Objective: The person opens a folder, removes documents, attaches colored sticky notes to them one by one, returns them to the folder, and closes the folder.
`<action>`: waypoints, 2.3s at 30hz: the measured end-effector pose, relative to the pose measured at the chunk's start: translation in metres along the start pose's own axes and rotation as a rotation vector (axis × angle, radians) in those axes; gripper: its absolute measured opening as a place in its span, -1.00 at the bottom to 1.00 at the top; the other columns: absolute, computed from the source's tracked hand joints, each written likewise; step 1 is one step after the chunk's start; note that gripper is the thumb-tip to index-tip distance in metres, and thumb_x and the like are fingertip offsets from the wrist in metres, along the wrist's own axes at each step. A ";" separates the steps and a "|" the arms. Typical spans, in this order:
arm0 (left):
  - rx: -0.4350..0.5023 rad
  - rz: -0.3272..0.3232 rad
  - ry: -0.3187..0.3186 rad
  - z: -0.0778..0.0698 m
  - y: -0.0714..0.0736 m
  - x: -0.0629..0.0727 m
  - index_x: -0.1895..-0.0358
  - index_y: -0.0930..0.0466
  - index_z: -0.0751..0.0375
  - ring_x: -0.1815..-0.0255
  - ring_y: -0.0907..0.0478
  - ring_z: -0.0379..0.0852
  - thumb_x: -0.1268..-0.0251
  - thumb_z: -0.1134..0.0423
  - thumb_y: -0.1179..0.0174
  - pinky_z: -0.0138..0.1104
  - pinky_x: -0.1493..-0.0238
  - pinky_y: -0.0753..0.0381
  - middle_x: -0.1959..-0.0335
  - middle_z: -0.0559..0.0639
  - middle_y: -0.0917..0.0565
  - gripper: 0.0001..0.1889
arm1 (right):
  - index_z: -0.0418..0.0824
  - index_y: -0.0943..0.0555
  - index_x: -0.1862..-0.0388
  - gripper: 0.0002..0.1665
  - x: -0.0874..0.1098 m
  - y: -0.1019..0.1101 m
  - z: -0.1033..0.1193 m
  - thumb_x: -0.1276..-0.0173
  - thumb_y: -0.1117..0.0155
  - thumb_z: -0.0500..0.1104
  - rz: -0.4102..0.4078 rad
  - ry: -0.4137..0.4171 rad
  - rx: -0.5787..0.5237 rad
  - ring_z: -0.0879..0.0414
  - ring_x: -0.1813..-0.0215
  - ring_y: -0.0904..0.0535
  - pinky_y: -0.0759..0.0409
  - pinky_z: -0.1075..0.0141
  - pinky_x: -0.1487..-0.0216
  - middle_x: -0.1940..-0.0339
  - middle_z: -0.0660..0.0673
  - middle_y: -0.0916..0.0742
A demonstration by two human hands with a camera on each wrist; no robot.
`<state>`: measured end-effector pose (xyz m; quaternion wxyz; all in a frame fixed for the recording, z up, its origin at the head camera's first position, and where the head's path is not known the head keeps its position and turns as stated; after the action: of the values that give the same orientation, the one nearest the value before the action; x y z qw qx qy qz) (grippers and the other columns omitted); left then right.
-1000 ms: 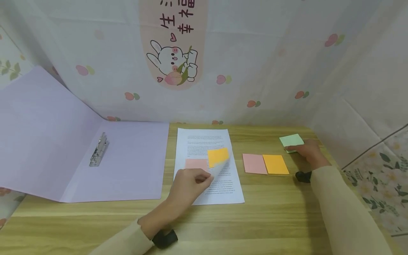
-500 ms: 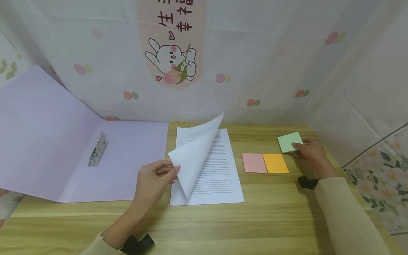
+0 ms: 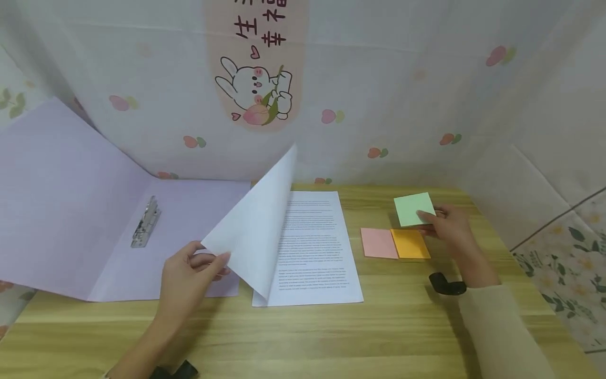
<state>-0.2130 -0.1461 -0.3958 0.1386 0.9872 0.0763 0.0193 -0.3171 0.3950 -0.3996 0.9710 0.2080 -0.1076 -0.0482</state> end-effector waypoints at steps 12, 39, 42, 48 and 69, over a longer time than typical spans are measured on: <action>-0.149 -0.112 0.038 0.022 0.045 0.004 -0.39 -0.36 0.20 0.45 -0.77 -0.34 -0.29 0.05 -0.40 -0.53 0.35 -0.68 0.50 -0.25 -0.79 -0.32 | -0.51 -0.21 -0.50 -0.21 0.023 -0.047 0.020 -0.52 -0.23 -0.07 0.101 0.068 -0.021 0.28 0.28 -0.77 -0.77 0.38 0.17 0.27 0.26 -0.70; -0.683 0.007 -0.002 0.050 0.088 -0.011 -0.44 -0.25 0.45 0.37 -0.70 0.10 -0.33 0.05 -0.33 -0.34 0.55 -0.46 0.12 0.33 -0.76 -0.22 | -0.39 -0.32 -0.38 -0.36 0.055 -0.127 0.044 -0.47 -0.30 -0.15 0.236 0.031 -0.027 0.04 0.34 -0.77 -0.79 0.27 0.13 -0.17 -0.39 -0.69; -0.742 0.070 0.037 0.056 0.085 -0.014 -0.43 -0.28 0.43 0.40 -0.59 -0.03 -0.34 -0.01 -0.31 -0.32 0.51 -0.41 0.12 0.25 -0.77 -0.23 | -0.39 -0.34 -0.36 -0.38 0.058 -0.132 0.048 -0.46 -0.30 -0.15 0.245 0.046 -0.030 -0.04 0.30 -0.79 -0.78 0.28 0.14 -0.21 -0.42 -0.67; -0.862 0.031 -0.076 0.027 0.067 -0.012 -0.29 -0.47 0.37 0.38 -0.62 0.08 -0.27 0.02 -0.35 -0.22 0.61 -0.46 0.02 0.38 -0.67 -0.36 | -0.37 -0.33 -0.38 -0.37 0.064 -0.139 0.058 -0.46 -0.30 -0.14 0.254 0.057 -0.031 -0.04 0.24 -0.79 -0.78 0.29 0.14 -0.24 -0.41 -0.66; -0.789 0.183 -0.815 -0.126 -0.162 0.009 -0.35 -0.45 0.10 -0.34 -0.55 0.02 -0.08 -0.28 -0.43 -0.16 -0.31 -0.60 -0.33 0.06 -0.59 -0.17 | -0.34 -0.32 -0.31 -0.48 0.091 -0.187 0.093 -0.48 -0.23 -0.21 0.294 0.087 -0.143 0.08 0.18 -0.77 -0.78 0.26 0.09 -0.17 -0.36 -0.70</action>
<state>-0.2350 0.0432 -0.3191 0.5127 0.7909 -0.0820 -0.3240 -0.2589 0.1757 -0.3770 0.9836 0.1224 -0.0912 0.0961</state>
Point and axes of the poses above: each hand's wrist, its own x-axis away from the middle knuckle, its own y-axis out of the back of the hand, z = x × y, the point moved 9 cm from there along -x, towards the middle knuckle
